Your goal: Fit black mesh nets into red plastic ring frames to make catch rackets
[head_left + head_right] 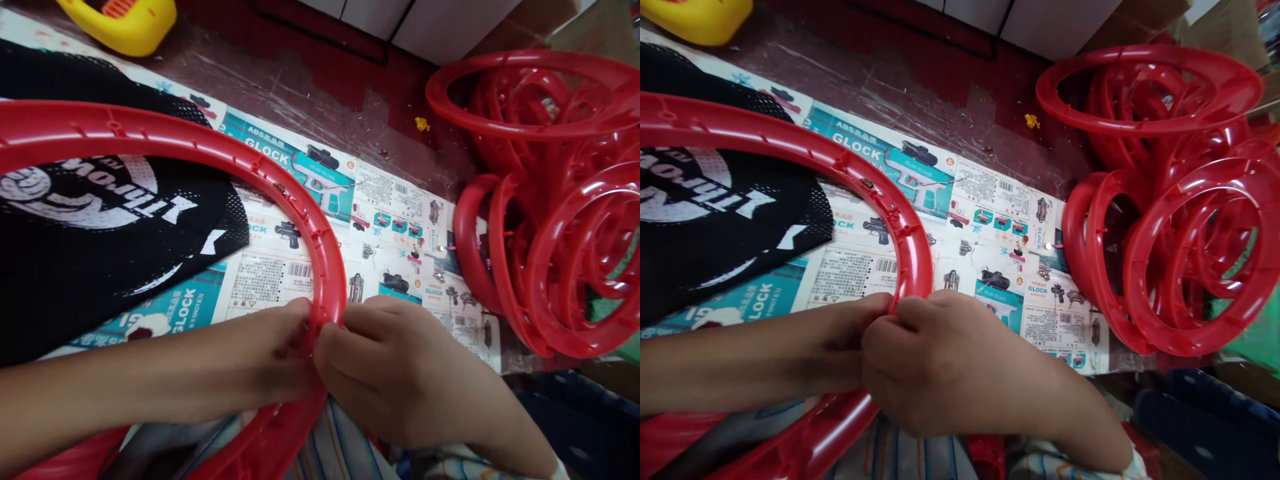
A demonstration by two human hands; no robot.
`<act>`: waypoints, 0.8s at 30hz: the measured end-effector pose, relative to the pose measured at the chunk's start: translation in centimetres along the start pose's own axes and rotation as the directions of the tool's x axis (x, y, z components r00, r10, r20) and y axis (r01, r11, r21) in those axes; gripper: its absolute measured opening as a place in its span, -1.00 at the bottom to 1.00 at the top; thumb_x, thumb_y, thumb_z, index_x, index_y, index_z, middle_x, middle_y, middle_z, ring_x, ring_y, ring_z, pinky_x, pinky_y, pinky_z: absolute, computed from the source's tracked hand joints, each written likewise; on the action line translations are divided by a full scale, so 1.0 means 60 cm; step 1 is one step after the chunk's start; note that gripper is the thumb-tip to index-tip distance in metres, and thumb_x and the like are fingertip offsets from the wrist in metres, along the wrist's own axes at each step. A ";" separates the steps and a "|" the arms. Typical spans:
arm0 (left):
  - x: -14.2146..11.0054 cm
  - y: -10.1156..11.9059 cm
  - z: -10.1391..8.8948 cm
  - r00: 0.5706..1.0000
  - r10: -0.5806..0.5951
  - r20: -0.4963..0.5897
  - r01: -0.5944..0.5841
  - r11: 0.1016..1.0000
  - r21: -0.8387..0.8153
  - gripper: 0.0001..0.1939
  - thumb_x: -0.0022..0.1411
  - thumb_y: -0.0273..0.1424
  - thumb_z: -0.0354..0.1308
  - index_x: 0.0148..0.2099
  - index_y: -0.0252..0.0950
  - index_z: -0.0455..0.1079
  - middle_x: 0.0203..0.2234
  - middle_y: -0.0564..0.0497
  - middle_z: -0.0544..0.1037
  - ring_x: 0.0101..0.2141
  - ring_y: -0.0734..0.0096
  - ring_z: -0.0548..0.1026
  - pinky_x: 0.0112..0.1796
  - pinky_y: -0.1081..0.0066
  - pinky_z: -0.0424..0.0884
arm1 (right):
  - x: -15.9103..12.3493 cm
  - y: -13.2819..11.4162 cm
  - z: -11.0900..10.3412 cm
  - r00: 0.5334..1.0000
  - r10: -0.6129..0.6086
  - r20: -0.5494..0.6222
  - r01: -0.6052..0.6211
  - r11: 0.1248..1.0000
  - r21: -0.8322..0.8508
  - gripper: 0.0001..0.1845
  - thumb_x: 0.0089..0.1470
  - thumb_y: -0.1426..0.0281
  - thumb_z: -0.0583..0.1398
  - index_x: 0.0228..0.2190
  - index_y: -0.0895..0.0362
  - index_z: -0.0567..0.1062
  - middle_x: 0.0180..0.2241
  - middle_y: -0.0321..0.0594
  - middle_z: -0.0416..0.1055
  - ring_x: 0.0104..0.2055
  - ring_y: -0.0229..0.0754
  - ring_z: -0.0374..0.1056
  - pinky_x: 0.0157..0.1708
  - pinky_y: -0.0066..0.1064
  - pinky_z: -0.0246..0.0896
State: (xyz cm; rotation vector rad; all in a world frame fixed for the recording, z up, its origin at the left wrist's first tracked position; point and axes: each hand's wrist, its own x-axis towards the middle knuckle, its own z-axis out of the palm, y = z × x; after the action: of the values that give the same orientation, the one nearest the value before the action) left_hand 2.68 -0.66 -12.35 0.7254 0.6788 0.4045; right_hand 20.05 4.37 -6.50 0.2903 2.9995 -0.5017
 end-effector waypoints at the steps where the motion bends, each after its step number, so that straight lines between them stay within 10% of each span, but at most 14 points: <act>1: -0.002 0.003 0.000 1.000 -0.009 0.006 0.009 1.000 -0.002 -0.90 0.05 -0.47 0.06 -0.43 -0.27 0.39 -0.62 0.12 0.32 -0.59 0.51 0.23 -0.60 0.47 0.05 | -0.001 0.001 0.000 1.000 -0.014 0.002 0.014 1.000 -0.014 -0.69 0.24 0.52 0.00 -0.50 0.15 0.40 -0.48 -0.30 0.26 -0.50 -0.25 -0.04 -0.53 -0.29 -0.18; 14: 0.004 0.000 -0.009 0.979 -0.162 0.120 0.167 0.985 -0.034 -0.83 0.06 -0.52 0.09 -0.23 -0.30 0.37 -0.49 0.10 0.38 -0.52 0.52 0.26 -0.50 0.49 0.18 | 0.012 0.005 -0.035 0.963 -0.212 0.168 0.239 0.957 -0.162 -0.79 0.18 0.43 0.09 -0.51 0.12 0.35 -0.51 -0.28 0.15 -0.51 -0.22 -0.03 -0.53 -0.30 -0.25; 24: 0.009 -0.029 -0.008 0.984 -0.132 0.121 0.142 0.986 -0.082 -0.88 0.08 -0.52 0.03 -0.31 -0.30 0.36 -0.56 0.12 0.31 -0.57 0.56 0.23 -0.60 0.55 0.11 | 0.006 -0.005 -0.042 0.983 -0.013 0.184 0.034 0.993 -0.110 -0.77 -0.04 0.62 0.21 -0.61 0.12 0.37 -0.55 -0.31 0.23 -0.49 -0.25 0.05 -0.49 -0.33 -0.05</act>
State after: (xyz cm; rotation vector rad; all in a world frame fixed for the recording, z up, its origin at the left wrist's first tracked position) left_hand 2.95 -1.31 -14.08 0.6076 0.5938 0.2630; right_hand 19.48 4.96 -4.09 0.1886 2.8418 -0.3383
